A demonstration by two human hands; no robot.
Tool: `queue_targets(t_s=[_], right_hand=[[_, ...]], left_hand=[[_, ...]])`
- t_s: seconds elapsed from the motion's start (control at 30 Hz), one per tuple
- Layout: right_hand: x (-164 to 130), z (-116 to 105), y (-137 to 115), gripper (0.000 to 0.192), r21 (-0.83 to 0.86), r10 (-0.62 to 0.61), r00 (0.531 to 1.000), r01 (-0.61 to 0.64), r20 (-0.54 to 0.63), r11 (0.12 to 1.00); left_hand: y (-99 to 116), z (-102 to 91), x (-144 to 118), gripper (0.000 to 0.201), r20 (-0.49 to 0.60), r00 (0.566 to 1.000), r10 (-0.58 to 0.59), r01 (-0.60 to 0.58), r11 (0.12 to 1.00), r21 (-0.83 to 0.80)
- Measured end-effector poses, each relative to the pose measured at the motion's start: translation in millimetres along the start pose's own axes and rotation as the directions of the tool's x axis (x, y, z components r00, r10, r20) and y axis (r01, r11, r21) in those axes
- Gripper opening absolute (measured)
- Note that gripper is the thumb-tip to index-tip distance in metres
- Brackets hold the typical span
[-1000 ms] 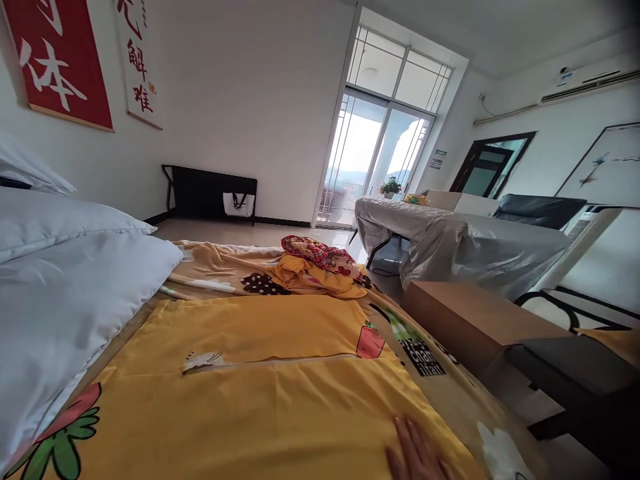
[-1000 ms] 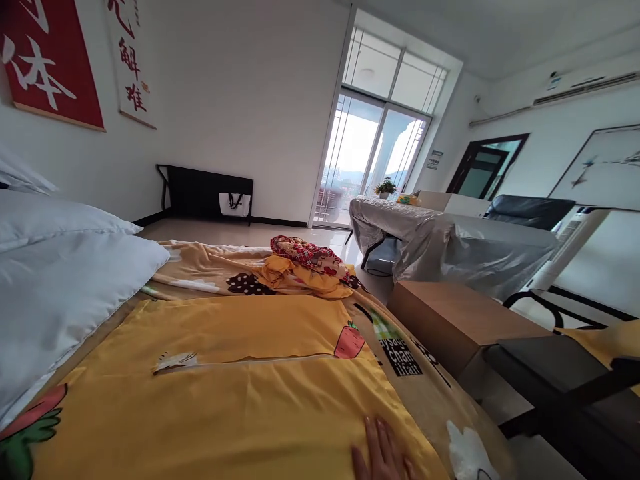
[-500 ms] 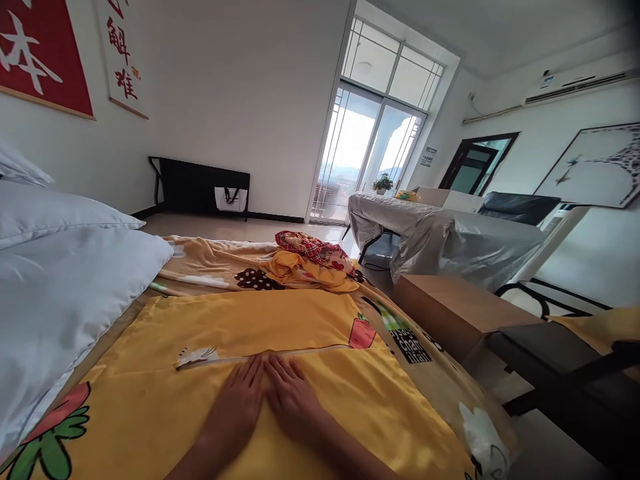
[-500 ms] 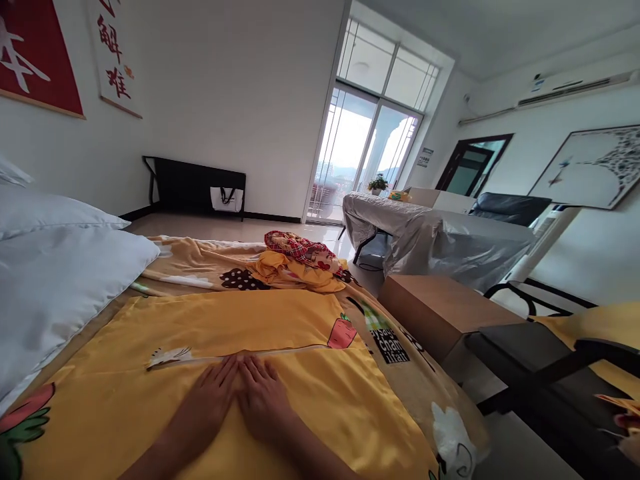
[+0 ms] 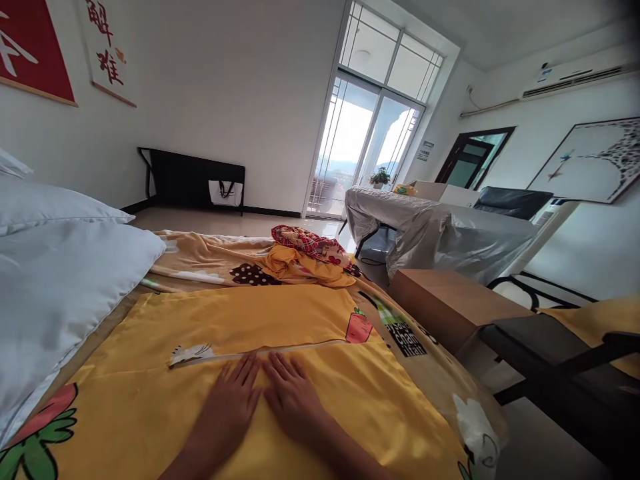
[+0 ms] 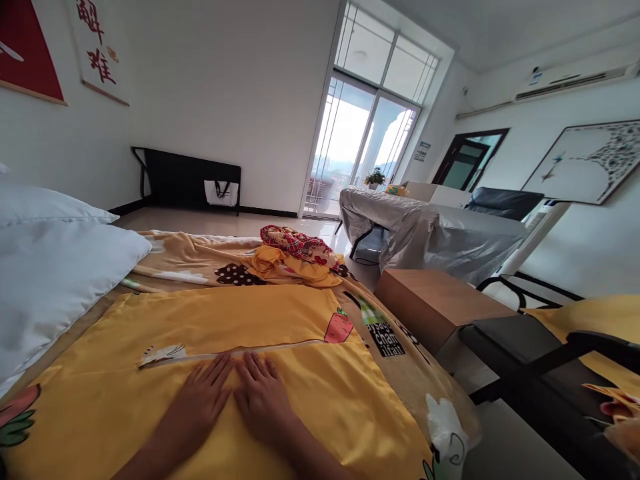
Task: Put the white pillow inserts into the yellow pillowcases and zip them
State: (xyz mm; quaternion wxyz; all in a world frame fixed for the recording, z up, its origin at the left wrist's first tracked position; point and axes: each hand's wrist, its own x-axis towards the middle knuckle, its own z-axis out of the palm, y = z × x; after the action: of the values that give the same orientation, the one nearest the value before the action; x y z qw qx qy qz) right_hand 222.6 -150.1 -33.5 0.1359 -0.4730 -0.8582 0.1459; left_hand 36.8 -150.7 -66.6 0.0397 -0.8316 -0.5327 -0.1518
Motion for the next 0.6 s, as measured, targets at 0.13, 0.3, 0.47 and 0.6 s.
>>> queue_targets(t_s=[0.13,0.3,0.47,0.6], right_hand=[[0,-2,-1,0.051,0.009,-0.001,1.000,0.001,0.000,1.000],[-2,-2,0,0.051,0.010,-0.006,1.000,0.006,0.002,1.000],[2,1,-3,0.051,0.008,0.002,1.000,-0.002,0.000,1.000],[-6,-12,14,0.053,-0.009,0.012,0.998,-0.012,0.058,1.000]], left_hand=[[-2,2.9,-1,0.049,-0.019,1.000,0.000,0.000,1.000,0.002],[-4,6.6,-3,0.049,-0.018,1.000,-0.002,0.002,1.000,0.012],[3,0.8,3,0.050,0.011,1.000,-0.021,0.021,1.000,-0.008],[-12,-19.9,-5,0.050,0.173,0.983,-0.053,0.064,0.997,-0.054]])
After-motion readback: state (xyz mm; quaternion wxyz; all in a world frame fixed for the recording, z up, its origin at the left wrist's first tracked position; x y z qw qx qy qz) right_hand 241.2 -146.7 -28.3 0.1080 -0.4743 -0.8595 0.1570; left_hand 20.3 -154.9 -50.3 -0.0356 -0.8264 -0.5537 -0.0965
